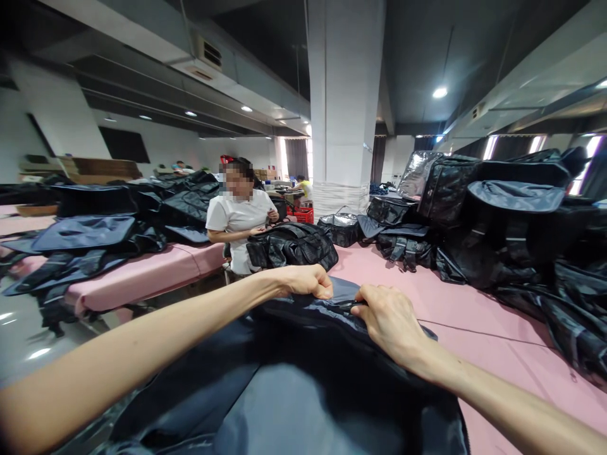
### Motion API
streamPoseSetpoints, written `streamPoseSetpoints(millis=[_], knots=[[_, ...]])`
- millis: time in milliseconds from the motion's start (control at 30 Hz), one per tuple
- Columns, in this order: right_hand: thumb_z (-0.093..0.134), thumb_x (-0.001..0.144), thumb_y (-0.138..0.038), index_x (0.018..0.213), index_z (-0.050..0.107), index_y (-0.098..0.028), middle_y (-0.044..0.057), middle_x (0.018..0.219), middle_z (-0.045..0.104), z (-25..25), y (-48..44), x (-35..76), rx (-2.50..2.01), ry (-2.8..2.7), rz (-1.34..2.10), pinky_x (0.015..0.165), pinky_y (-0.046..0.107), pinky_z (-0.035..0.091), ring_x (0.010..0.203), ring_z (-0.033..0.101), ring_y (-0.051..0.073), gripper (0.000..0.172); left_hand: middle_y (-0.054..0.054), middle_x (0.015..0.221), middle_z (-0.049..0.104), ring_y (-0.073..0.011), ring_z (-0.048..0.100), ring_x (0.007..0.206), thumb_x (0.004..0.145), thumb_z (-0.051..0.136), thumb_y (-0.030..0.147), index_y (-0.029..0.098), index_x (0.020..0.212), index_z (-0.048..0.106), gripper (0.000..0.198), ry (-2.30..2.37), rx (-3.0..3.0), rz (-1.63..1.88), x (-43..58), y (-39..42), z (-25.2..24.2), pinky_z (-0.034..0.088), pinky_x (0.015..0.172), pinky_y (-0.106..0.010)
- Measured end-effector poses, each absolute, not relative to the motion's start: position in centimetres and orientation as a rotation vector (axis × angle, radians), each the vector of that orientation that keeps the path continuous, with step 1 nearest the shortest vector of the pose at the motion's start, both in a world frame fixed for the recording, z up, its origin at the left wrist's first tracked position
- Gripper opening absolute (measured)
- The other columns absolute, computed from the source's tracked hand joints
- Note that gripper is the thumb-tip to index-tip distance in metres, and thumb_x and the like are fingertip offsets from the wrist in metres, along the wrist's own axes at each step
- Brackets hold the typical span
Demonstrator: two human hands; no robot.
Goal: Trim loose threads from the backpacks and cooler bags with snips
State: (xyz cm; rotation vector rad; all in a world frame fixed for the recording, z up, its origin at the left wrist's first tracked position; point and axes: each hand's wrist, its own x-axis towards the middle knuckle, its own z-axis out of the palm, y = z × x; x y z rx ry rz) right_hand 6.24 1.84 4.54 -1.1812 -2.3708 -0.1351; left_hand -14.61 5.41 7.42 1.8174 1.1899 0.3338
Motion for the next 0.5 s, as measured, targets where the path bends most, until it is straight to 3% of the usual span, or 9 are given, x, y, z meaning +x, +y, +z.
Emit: streamPoseSetpoints(millis=[233, 500], knots=[[0.047, 0.084, -0.025, 0.082, 0.057, -0.019, 0.003, 0.08, 0.065, 5.04, 1.97, 6.25, -1.17, -2.379, 0.084, 0.064, 0.027, 0.04, 0.074, 0.059, 0.017, 0.012, 0.006, 0.046, 0.037, -0.0058, 0.028, 0.044, 0.05, 0.057, 0.029, 0.014, 0.049, 0.046, 0.018, 1.227, 1.807, 0.372, -14.45, 5.51, 7.38, 0.019, 0.046, -0.022], [0.048, 0.084, -0.026, 0.085, 0.058, -0.018, 0.004, 0.081, 0.065, 5.25, 2.76, 5.73, -1.113, -2.439, 0.051, 0.065, 0.028, 0.04, 0.074, 0.059, 0.018, 0.012, 0.005, 0.047, 0.038, -0.0068, 0.029, 0.047, 0.053, 0.058, 0.031, 0.013, 0.053, 0.049, 0.02, 1.223, 1.811, 0.375, -14.46, 5.61, 7.23, 0.02, 0.048, -0.022]])
